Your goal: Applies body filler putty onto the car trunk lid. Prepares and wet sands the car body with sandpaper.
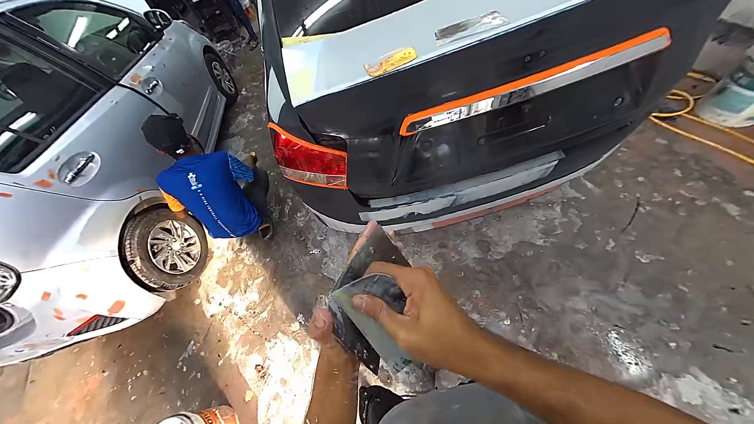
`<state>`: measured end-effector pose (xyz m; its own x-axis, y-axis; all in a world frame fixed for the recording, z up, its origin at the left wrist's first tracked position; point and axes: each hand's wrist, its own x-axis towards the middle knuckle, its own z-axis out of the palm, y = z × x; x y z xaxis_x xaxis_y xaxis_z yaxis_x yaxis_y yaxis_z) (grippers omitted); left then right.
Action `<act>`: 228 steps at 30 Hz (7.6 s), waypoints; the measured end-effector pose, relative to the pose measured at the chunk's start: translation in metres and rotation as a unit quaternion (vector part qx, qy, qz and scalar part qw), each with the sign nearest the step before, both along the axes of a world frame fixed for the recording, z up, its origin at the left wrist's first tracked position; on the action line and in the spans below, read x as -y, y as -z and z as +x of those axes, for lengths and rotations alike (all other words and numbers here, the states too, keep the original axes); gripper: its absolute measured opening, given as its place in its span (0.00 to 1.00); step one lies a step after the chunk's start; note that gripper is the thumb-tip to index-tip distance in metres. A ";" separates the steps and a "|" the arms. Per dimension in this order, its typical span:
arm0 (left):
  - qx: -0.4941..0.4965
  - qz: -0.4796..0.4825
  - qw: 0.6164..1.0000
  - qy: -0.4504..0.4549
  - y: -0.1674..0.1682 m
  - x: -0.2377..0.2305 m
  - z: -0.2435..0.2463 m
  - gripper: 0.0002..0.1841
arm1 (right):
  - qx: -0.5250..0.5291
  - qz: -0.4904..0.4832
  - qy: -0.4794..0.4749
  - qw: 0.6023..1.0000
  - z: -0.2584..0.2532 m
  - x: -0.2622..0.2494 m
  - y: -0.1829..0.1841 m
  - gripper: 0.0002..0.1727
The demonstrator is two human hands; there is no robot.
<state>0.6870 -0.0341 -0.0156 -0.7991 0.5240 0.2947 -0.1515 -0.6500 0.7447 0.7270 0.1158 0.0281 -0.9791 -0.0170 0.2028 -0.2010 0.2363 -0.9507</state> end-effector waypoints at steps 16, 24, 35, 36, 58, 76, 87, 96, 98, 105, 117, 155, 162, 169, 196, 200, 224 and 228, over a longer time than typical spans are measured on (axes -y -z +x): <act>0.018 -0.006 1.000 -0.009 -0.014 0.001 0.002 0.56 | 0.057 -0.046 -0.044 0.996 -0.014 -0.007 0.001 0.12; 0.008 0.037 0.999 0.029 -0.019 0.004 0.000 0.50 | 0.028 -0.058 -0.044 0.997 -0.017 -0.008 0.002 0.10; -0.003 0.026 0.998 0.062 -0.010 0.005 -0.006 0.60 | 0.049 -0.043 -0.074 0.995 -0.004 0.002 -0.017 0.13; 0.007 0.027 0.998 0.054 -0.012 0.004 -0.004 0.59 | 0.052 -0.038 -0.079 0.995 -0.005 0.001 -0.018 0.14; 0.008 0.060 0.996 -0.068 0.004 0.011 0.005 0.32 | 0.061 -0.035 -0.050 0.996 -0.010 0.003 -0.018 0.14; 0.097 -0.003 0.981 -0.168 -0.017 -0.002 0.017 0.32 | 0.042 -0.029 -0.036 0.998 -0.030 -0.014 -0.002 0.11; 0.107 0.016 0.977 -0.184 -0.009 0.002 0.014 0.34 | 0.065 0.010 -0.075 0.995 -0.011 0.008 -0.014 0.16; 0.187 0.053 0.962 -0.194 -0.018 -0.005 0.016 0.41 | 0.056 0.092 -0.030 0.994 -0.012 -0.005 -0.001 0.18; 0.170 0.025 0.963 -0.208 -0.014 -0.006 0.017 0.41 | 0.043 0.096 0.025 0.994 -0.028 -0.016 0.003 0.15; 0.181 0.040 0.956 -0.229 -0.014 -0.007 0.017 0.41 | 0.050 0.110 0.003 0.993 -0.025 -0.016 0.007 0.15; 0.179 0.060 0.959 -0.210 -0.015 0.007 0.009 0.45 | 0.059 0.069 -0.082 0.992 -0.007 0.007 0.001 0.18; 0.092 0.087 0.977 -0.170 0.018 0.019 0.006 0.39 | 0.049 0.017 -0.016 0.999 -0.051 0.009 -0.020 0.12; 0.051 -0.008 0.954 -0.295 -0.011 0.013 0.007 0.39 | -0.089 0.260 0.049 0.960 0.013 0.041 -0.018 0.16; -0.137 -0.151 0.968 -0.144 0.025 0.002 0.020 0.60 | -0.074 0.213 0.246 0.943 -0.033 0.020 0.024 0.16; 0.295 -0.214 0.884 -0.293 0.003 -0.026 -0.009 0.18 | 0.133 -0.480 0.172 0.850 -0.021 -0.017 0.029 0.21; 0.303 -0.169 0.860 -0.374 -0.004 -0.011 -0.030 0.17 | 0.061 -0.375 0.251 0.890 -0.036 0.005 0.036 0.20; -0.073 -0.429 0.894 -0.106 0.035 0.101 -0.200 0.37 | 0.002 -0.341 0.520 0.783 -0.162 0.036 0.043 0.17; -0.141 -0.350 0.914 -0.151 0.047 0.082 -0.215 0.17 | 0.002 -0.507 0.446 0.737 -0.167 0.060 0.025 0.14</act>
